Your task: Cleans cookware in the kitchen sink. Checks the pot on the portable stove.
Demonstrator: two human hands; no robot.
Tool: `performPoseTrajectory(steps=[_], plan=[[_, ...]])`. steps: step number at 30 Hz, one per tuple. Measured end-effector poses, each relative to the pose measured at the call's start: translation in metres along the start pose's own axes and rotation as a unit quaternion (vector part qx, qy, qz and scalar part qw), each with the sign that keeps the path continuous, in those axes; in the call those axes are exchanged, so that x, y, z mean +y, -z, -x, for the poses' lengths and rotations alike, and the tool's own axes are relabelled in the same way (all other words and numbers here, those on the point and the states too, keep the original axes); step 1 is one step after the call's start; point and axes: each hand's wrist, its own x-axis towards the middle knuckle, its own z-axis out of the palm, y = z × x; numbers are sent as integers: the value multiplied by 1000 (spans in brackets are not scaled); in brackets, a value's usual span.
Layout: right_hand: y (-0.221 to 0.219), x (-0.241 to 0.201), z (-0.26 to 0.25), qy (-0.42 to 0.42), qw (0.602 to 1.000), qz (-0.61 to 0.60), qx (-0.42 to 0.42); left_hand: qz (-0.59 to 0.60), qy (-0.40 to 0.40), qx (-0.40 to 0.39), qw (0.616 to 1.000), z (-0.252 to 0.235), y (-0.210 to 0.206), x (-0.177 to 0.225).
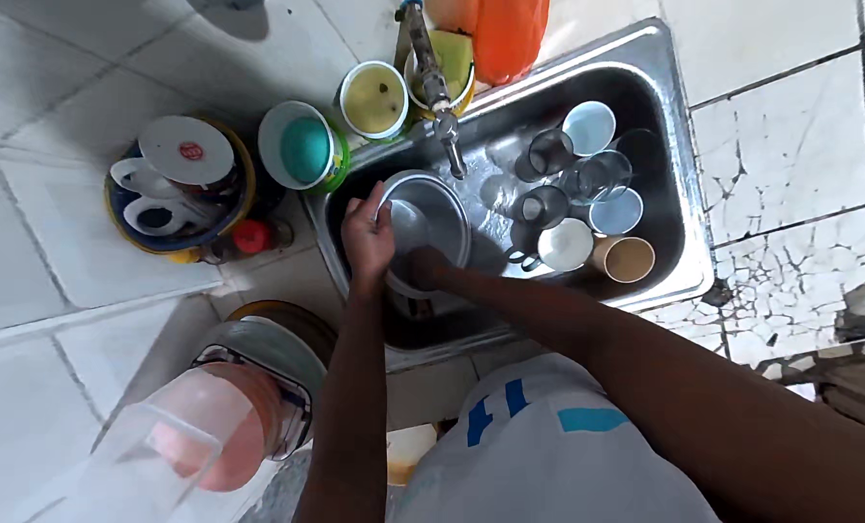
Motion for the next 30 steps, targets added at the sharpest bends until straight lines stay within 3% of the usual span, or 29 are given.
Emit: performPoseTrajectory(steps=[2, 4, 6, 8, 10, 12, 15, 17, 19, 21, 23, 27, 30], plan=[[3, -19, -1, 23, 994, -107, 30, 3, 28, 4, 1000, 0, 1, 1], [5, -32, -1, 73, 973, -176, 131, -6, 63, 3, 998, 3, 3, 4], [5, -27, -20, 161, 937, -174, 256, -18, 87, 5, 996, 8, 0, 14], [12, -5, -52, 216, 920, -93, 313, -46, 107, 21, 993, 9, -5, 17], [28, 24, -65, 182, 943, 52, 274, -54, 103, 24, 993, 11, -4, 15], [36, 36, -51, 74, 970, 150, 175, -44, 75, 33, 996, 14, -5, 11], [23, 31, -13, -22, 991, 118, 65, -14, 28, 53, 998, 14, -11, 12], [13, 16, 1, 4, 998, 59, 12, -13, 27, 52, 998, 14, -14, 17], [17, -2, 6, 94, 994, -43, 19, -22, 54, 41, 997, 12, -11, 20], [14, -13, -4, 179, 970, -118, 117, -40, 70, 34, 996, 10, -9, 20], [14, -16, -23, 216, 949, -91, 210, -56, 79, 27, 995, 11, -8, 21], [34, 17, -51, 115, 971, 48, 203, -57, 60, 54, 995, 21, -8, 14], [29, 33, -17, 12, 993, 100, 65, -27, 31, 59, 997, 27, -8, 12]])
